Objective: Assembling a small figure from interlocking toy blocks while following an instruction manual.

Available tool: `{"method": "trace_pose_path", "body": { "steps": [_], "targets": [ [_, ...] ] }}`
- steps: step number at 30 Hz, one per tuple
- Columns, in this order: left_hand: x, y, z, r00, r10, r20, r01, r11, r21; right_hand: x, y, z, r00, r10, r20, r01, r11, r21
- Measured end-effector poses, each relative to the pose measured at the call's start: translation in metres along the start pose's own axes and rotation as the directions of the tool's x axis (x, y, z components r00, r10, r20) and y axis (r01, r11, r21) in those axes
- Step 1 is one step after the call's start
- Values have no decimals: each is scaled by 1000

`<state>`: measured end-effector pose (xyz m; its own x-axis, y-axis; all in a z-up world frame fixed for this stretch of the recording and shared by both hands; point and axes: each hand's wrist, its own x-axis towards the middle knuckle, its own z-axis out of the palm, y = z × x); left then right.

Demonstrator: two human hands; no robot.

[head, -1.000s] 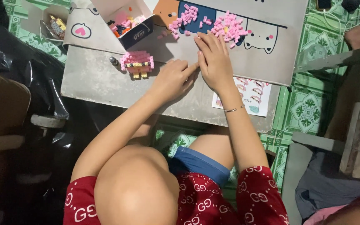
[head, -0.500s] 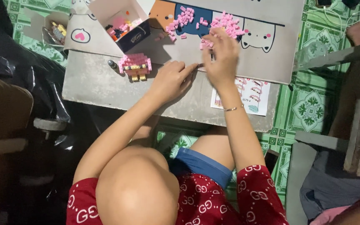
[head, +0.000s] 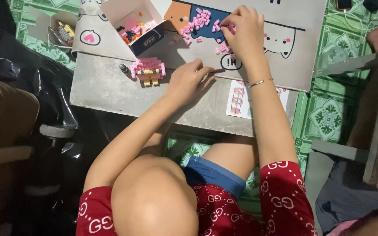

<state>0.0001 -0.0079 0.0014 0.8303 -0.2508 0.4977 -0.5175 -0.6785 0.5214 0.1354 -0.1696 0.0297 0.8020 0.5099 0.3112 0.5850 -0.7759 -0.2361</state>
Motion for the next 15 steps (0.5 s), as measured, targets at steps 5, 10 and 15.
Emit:
{"method": "trace_pose_path", "body": {
  "steps": [5, 10, 15],
  "targets": [
    [4, 6, -4, 996, -83, -36, 83, 997, -7, -27, -39, -39, 988, 152, -27, -134, 931, 339],
    [4, 9, -13, 991, -134, 8, 135, 990, -42, -86, -55, -53, 959, 275, 70, -260, 756, 601],
    [9, 14, -13, 994, -102, -46, 107, 986, 124, -98, -58, -42, 933, 358, -27, -271, 753, 600]
  ]
}}
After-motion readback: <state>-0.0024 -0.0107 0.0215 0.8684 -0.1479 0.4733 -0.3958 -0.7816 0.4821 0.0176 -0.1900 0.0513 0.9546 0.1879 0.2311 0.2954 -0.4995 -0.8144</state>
